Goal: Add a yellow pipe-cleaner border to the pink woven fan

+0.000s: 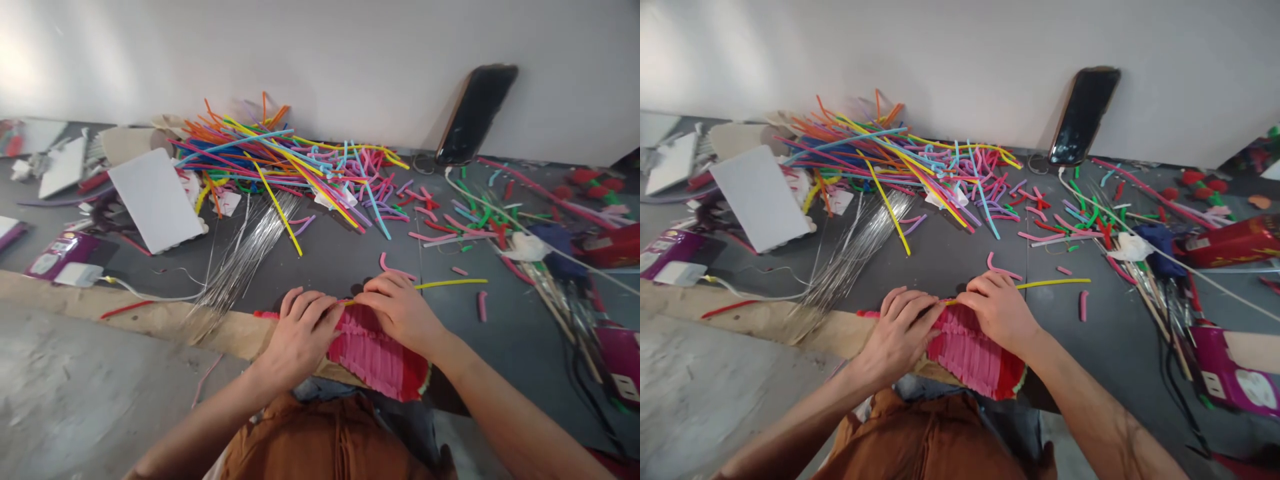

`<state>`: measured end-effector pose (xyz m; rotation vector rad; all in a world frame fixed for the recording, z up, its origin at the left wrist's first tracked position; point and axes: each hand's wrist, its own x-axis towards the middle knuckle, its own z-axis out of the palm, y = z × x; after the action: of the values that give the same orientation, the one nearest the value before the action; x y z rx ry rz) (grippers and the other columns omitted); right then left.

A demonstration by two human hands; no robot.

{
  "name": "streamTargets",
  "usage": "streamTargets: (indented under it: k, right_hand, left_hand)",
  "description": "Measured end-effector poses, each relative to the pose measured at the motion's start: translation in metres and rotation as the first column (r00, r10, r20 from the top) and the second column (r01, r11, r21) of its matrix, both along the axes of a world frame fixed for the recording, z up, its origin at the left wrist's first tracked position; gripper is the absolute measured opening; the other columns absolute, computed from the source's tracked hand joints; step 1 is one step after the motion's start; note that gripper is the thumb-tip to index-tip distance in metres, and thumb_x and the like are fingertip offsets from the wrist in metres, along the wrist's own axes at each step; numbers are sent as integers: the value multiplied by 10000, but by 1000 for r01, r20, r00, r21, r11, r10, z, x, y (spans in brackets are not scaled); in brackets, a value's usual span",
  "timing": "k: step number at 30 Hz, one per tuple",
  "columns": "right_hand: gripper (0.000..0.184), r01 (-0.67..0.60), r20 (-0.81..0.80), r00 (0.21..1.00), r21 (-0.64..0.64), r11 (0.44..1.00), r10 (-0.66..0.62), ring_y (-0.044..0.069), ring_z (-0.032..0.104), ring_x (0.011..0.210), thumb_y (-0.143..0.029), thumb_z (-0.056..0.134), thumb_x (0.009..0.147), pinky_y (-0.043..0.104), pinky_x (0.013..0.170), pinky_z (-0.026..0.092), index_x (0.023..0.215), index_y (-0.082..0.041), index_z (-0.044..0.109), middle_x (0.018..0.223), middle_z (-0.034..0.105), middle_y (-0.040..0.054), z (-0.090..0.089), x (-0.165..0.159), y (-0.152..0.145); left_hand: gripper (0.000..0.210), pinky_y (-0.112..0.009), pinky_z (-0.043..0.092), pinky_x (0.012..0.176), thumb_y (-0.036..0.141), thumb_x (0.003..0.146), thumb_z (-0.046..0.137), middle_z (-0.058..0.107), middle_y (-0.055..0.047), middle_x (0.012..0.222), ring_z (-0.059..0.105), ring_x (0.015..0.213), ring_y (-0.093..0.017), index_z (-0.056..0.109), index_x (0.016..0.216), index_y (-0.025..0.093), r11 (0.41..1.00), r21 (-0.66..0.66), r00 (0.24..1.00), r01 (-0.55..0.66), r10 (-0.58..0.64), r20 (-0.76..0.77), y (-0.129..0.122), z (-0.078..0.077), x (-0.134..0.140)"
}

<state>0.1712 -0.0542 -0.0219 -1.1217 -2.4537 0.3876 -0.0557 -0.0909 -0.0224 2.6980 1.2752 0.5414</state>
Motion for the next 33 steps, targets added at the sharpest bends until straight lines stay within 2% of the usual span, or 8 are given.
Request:
streamTargets:
  k: [7,14,17,23,29,33]
  right_hand:
    - [267,37,30,999,1,999,-37,201,539,849,-91,478,867,374,807,407,978,-218,685,886,672,52,1,-4,0]
    - [266,80,115,989,138,987,-96,205,594,858,-103,491,865,372,800,410,986,-221,696,888,689,54,5,13,-2]
    - [286,120,122,982,168,978,-141,204,600,842,-93,477,865,356,746,434,987,-216,705,893,684,61,6,29,-8]
    - [351,233,46,969,131,964,-241,202,590,843,-79,444,864,341,754,503,1061,-222,696,910,655,75,-2,43,-20]
    - [357,235,75,966,135,963,-246,200,587,810,-62,450,850,340,742,518,1049,-218,702,890,670,69,-6,39,-20]
    - [324,246,40,967,98,964,-251,198,602,812,-90,443,875,338,748,524,1033,-206,700,895,685,66,-2,41,-17]
  left_hand:
    - [382,-483,305,1043,144,831,535,622,-71,1072,481,1067,-229,581,1209,182,998,39,995,46,-43,-91,0,1,1]
    - [354,-522,300,1026,170,853,511,609,-82,1051,471,1045,-248,571,1202,175,997,42,973,60,-50,-226,2,9,3]
    - [350,-524,301,1026,157,854,501,611,-81,1038,474,1034,-247,571,1197,170,997,53,972,64,-51,-228,2,9,4]
    - [344,-509,331,1002,128,843,500,611,-90,992,488,989,-244,589,1174,161,993,91,975,76,-54,-216,3,10,5]
    - [338,-516,321,1012,145,851,500,623,-94,1008,492,1004,-251,588,1177,156,995,51,967,84,-70,-247,5,13,5]
    - [325,-506,325,1004,189,875,504,628,-88,1013,499,1003,-244,576,1191,155,999,17,981,52,-48,-187,6,16,4]
